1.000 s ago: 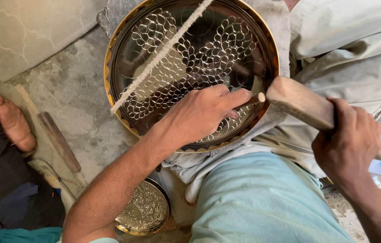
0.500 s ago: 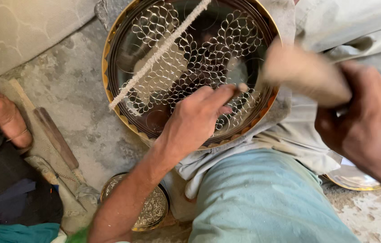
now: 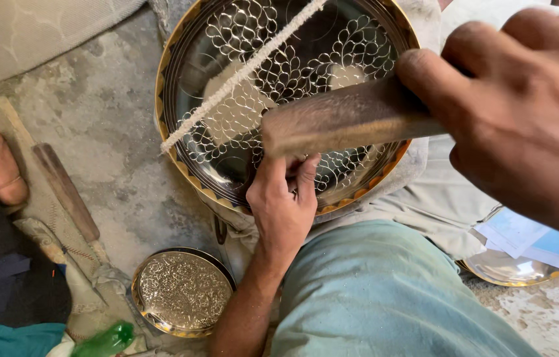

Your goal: The person uses a wooden mallet and a small metal punch to create a patterned texture on a round metal plate. They repeatedly strike the punch against the plate surface to form a decorative design.

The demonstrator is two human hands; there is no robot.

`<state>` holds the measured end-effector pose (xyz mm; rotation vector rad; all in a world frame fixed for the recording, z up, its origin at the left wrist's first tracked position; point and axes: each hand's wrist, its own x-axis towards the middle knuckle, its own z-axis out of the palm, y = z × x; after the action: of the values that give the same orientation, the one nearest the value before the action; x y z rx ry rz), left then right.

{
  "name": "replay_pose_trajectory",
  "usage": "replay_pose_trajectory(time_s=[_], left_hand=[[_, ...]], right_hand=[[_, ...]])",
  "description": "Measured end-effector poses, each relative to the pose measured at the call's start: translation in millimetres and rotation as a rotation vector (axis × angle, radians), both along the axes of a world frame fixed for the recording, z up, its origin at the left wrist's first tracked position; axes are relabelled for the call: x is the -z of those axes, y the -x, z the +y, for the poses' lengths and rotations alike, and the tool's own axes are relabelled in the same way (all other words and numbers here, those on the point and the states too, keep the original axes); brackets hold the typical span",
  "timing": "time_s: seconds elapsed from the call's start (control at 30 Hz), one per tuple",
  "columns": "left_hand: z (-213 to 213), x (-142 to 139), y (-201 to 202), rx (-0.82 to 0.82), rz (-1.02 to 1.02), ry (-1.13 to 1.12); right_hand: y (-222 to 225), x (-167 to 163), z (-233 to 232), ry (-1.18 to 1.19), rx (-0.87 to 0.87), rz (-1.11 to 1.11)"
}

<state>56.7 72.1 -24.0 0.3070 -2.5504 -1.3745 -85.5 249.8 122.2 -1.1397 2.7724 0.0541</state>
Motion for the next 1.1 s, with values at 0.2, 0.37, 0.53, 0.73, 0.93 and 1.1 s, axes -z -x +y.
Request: replay_pose_trajectory(time_s=[0.2, 0.37, 0.53, 0.73, 0.93, 1.1], left_hand=[[0.2, 4.3, 0.2, 0.006, -0.056, 0.001], [-5.1, 1.9, 5.9, 0.090, -0.015, 0.057], [-15.0, -2.3, 20.0, 0.321, -0.032, -0.009], [-25.6, -6.2, 41.5, 0.692, -0.157, 0.036], [-28.1, -20.3, 61.4, 0.980, -0.215, 0.182], [-21.6, -25.5, 65.6, 1.112, -0.227, 0.298]], right_hand=[[2.1, -0.5, 2.6, -0.015, 0.011, -0.025], [-3.9, 10.4, 21.4, 0.291, 0.176, -0.125], [-25.5, 38.8, 50.4, 0.294, 0.301, -0.180], [-90.4, 76.6, 88.2, 0.108, 0.405, 0.027], [-173.4, 132.4, 98.4, 0.638, 0.860, -0.121], [-187.7, 139.8, 106.5, 0.398, 0.721, -0.109]])
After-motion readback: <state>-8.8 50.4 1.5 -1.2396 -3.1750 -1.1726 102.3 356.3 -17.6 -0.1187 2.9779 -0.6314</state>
